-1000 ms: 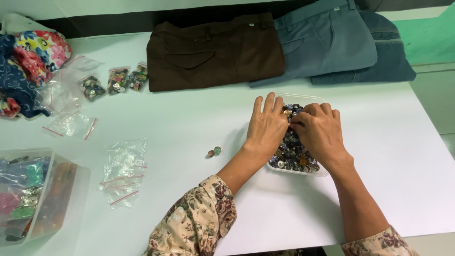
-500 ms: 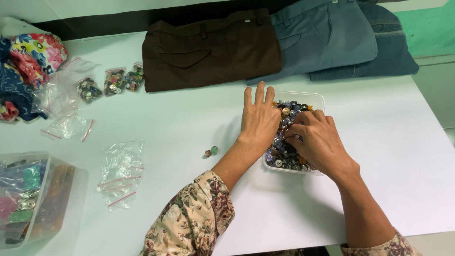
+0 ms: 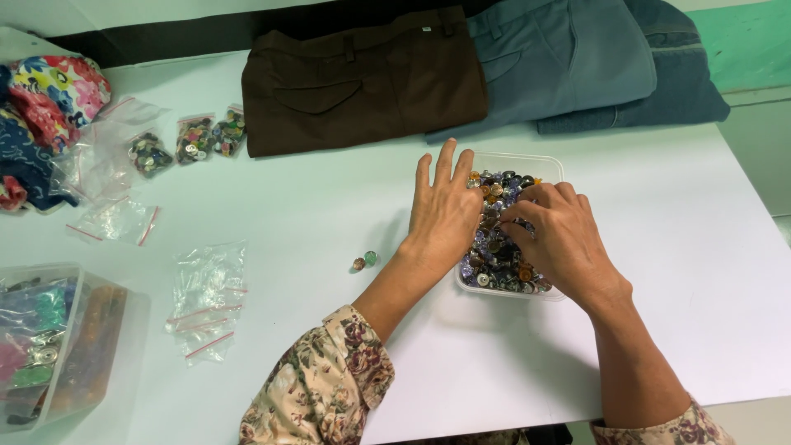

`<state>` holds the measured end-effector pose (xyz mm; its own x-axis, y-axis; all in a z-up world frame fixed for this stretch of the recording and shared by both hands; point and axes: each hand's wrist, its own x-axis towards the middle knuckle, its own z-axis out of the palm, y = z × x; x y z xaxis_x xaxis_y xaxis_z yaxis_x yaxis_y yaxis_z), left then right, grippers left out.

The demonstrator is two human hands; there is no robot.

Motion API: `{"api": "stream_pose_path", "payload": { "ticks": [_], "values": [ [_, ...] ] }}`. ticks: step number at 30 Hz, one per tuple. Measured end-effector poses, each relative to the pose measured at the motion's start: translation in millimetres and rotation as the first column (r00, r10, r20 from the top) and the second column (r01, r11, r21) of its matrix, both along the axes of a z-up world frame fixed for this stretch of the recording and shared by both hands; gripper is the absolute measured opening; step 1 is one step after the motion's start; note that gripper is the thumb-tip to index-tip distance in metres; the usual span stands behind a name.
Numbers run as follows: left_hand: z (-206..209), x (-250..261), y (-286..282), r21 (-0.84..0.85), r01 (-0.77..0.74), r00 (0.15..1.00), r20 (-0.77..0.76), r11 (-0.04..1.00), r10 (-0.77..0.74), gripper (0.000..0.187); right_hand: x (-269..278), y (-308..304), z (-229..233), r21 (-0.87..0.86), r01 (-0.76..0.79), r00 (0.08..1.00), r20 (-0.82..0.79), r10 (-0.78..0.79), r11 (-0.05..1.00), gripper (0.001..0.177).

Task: Sorting various buttons from a container and placing them into small plastic zip-lock bags.

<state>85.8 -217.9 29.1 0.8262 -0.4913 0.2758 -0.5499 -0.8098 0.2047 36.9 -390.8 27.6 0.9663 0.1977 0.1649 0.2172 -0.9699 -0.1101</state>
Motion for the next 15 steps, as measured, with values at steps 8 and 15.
{"api": "stream_pose_path", "payload": {
  "ticks": [8, 15],
  "values": [
    [12, -24, 56, -0.238, 0.021, 0.993, -0.105, 0.971, -0.047, 0.013, -9, 15, 10, 0.369, -0.167, 0.976, 0.192, 0.101, 0.914, 0.011],
    [20, -68, 148, -0.286, -0.164, 0.926, -0.373, 0.944, 0.047, 0.011, -40, 66, 16, 0.647, -0.354, 0.935, 0.272, 0.229, 0.675, 0.011]
  ]
}}
